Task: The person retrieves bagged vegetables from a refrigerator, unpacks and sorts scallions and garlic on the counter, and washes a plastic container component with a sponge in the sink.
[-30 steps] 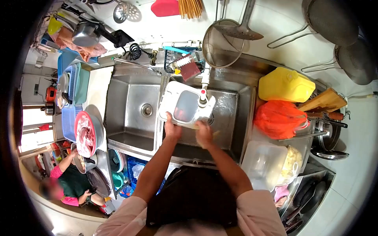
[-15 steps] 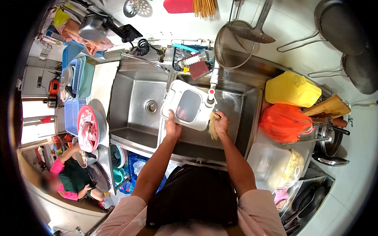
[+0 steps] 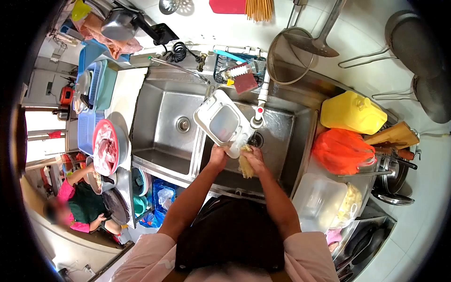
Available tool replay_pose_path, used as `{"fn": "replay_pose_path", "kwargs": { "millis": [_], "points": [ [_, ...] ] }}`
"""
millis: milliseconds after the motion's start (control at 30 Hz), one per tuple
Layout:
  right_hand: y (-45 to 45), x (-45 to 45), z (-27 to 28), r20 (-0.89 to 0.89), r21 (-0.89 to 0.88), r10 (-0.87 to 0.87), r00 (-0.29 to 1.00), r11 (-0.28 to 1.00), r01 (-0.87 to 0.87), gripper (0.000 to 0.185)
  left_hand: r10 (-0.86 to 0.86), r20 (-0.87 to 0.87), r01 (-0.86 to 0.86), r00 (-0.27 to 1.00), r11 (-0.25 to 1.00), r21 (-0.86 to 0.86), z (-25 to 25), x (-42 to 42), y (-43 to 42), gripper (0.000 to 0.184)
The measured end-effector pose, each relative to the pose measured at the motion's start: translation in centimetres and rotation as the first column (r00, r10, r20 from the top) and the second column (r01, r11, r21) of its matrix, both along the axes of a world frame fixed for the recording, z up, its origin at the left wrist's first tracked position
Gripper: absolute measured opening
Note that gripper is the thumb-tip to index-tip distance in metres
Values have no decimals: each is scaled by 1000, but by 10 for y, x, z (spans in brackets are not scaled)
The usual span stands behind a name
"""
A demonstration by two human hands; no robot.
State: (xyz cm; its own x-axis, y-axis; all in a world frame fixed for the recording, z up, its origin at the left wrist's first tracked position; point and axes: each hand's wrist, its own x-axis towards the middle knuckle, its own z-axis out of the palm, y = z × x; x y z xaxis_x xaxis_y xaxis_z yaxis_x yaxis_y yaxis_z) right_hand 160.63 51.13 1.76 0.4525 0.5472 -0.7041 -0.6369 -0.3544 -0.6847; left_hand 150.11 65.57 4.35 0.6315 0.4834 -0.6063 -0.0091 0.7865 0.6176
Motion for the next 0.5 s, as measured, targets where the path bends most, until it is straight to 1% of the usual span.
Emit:
{"fn": "replay_pose_path", "kwargs": {
  "millis": [33, 100, 133, 200, 300, 333, 433, 467, 500],
  "points": [
    [-2, 2, 10, 44, -20, 31, 999, 999, -30, 39, 65, 25, -64, 998, 997, -34, 3, 0, -2, 50],
    [-9, 7, 23, 128, -64, 96, 987, 994, -88, 45, 43, 48, -42, 998, 999, -6, 7, -2, -1, 59],
    [-11, 11, 15, 259, -97, 90, 962, 993, -67, 42, 31, 59, -32, 998, 999, 11, 7, -3, 0, 64],
    [-10, 16, 15, 503, -152, 84, 860, 988, -7, 38, 55, 66, -55, 996, 998, 5, 11, -4, -2, 67],
    [-2, 25, 28, 688, -248, 223, 691, 967, -65, 35, 59, 79, -60, 995, 998, -1, 19, -2, -5, 71],
    [4, 24, 31, 724, -280, 237, 648, 959, -38, 33, 55, 84, -55, 995, 999, -2, 20, -1, -7, 72],
    [14, 13, 30, 655, -301, 293, 697, 947, -115, 31, 91, 154, -88, 984, 996, -25, 16, 3, -10, 76],
    [12, 6, 29, 788, -242, 299, 539, 954, -176, 28, 88, 152, -87, 984, 996, -14, 14, 2, -10, 78],
    [13, 6, 30, 806, -239, 301, 510, 953, -184, 26, 88, 150, -89, 985, 996, -3, 15, 2, -10, 80]
  ]
}}
